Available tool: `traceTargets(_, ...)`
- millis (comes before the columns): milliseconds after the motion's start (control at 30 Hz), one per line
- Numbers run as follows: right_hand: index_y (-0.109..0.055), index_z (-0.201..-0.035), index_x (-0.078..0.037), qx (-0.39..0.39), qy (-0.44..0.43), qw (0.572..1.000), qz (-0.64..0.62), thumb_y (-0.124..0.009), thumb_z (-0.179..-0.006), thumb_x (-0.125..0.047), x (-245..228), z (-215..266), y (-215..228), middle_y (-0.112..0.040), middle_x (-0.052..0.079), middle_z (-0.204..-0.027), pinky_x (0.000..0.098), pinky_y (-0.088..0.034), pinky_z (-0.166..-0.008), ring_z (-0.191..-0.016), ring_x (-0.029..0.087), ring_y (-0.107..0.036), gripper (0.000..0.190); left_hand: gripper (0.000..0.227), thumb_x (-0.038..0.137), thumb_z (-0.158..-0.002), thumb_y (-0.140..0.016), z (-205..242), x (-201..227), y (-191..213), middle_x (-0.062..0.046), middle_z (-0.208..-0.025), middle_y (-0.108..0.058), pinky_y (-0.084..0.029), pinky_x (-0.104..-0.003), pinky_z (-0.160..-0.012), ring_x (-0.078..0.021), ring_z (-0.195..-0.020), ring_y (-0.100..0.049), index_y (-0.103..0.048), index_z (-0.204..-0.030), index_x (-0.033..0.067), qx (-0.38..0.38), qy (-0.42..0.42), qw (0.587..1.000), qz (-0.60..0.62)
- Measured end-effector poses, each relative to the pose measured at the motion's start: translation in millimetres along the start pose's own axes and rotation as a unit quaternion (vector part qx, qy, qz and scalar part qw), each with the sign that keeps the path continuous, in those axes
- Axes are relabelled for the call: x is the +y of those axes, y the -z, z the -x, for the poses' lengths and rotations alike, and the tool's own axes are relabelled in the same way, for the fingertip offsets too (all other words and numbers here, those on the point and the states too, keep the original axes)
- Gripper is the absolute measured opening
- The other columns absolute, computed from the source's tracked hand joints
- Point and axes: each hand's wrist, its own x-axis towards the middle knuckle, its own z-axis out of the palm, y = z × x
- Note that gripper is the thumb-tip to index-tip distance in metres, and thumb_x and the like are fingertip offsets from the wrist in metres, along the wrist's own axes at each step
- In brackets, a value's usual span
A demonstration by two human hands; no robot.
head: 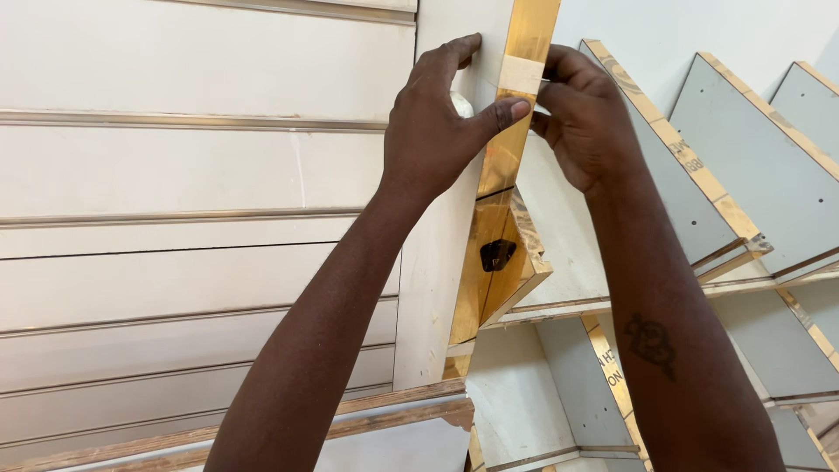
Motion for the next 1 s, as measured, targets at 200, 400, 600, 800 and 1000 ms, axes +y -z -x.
traceTargets(200, -0.062, -0.120, -0.001, 0.034, -0.001, 0.999, 0.036, -0.064, -0.098, 0.000, 0, -6, -3, -0.072, 0.008, -0.109, 0.0333, -0.060, -0.086, -0.095, 0.015, -0.071, 0.022, 0.089, 0.058, -0.086, -0.081, 1, 1, 0, -0.019, -0.142, -0.061, -0.051, -0.045, -0.112, -0.0320, -0.137, -0.059, -0.053, -0.145, -0.0010, -0.011, 0.006, 1.000, 0.002)
traceTargets(400, -0.062, -0.118, -0.002, 0.026, 0.015, 0.999, 0.025, -0.063, -0.098, 0.000, 0, 5, -2, -0.072, 0.009, -0.109, 0.0346, -0.062, -0.087, -0.096, 0.016, -0.072, 0.020, 0.090, 0.061, -0.084, -0.079, 3, 2, -1, -0.019, -0.141, -0.061, -0.052, -0.046, -0.111, -0.0316, -0.137, -0.059, -0.053, -0.144, -0.0006, -0.011, 0.017, 1.000, 0.001)
traceTargets(600, -0.062, -0.117, -0.003, 0.047, 0.006, 0.999, 0.006, -0.064, -0.097, -0.001, 0, 3, -10, -0.071, 0.008, -0.107, 0.0343, -0.061, -0.086, -0.096, 0.015, -0.071, 0.020, 0.090, 0.063, -0.086, -0.078, 5, -1, -4, -0.019, -0.142, -0.060, -0.052, -0.046, -0.111, -0.0318, -0.137, -0.059, -0.052, -0.146, 0.0004, -0.008, 0.014, 1.000, 0.001)
traceTargets(800, -0.062, -0.116, -0.002, 0.041, 0.002, 0.999, -0.020, -0.063, -0.096, 0.000, 4, 1, -7, -0.069, 0.007, -0.105, 0.0355, -0.061, -0.088, -0.094, 0.015, -0.070, 0.021, 0.091, 0.064, -0.085, -0.077, 5, -1, -4, -0.020, -0.142, -0.059, -0.053, -0.046, -0.109, -0.0328, -0.137, -0.058, -0.052, -0.145, 0.0007, -0.006, 0.019, 1.000, -0.005)
traceTargets(1000, -0.060, -0.115, -0.003, 0.033, 0.014, 0.999, -0.035, -0.061, -0.097, 0.003, 4, -1, -10, -0.068, 0.007, -0.107, 0.0346, -0.061, -0.090, -0.096, 0.015, -0.069, 0.019, 0.092, 0.065, -0.085, -0.076, 5, -1, -4, -0.020, -0.144, -0.059, -0.052, -0.046, -0.112, -0.0323, -0.139, -0.058, -0.051, -0.146, 0.0006, -0.004, 0.015, 1.000, 0.007)
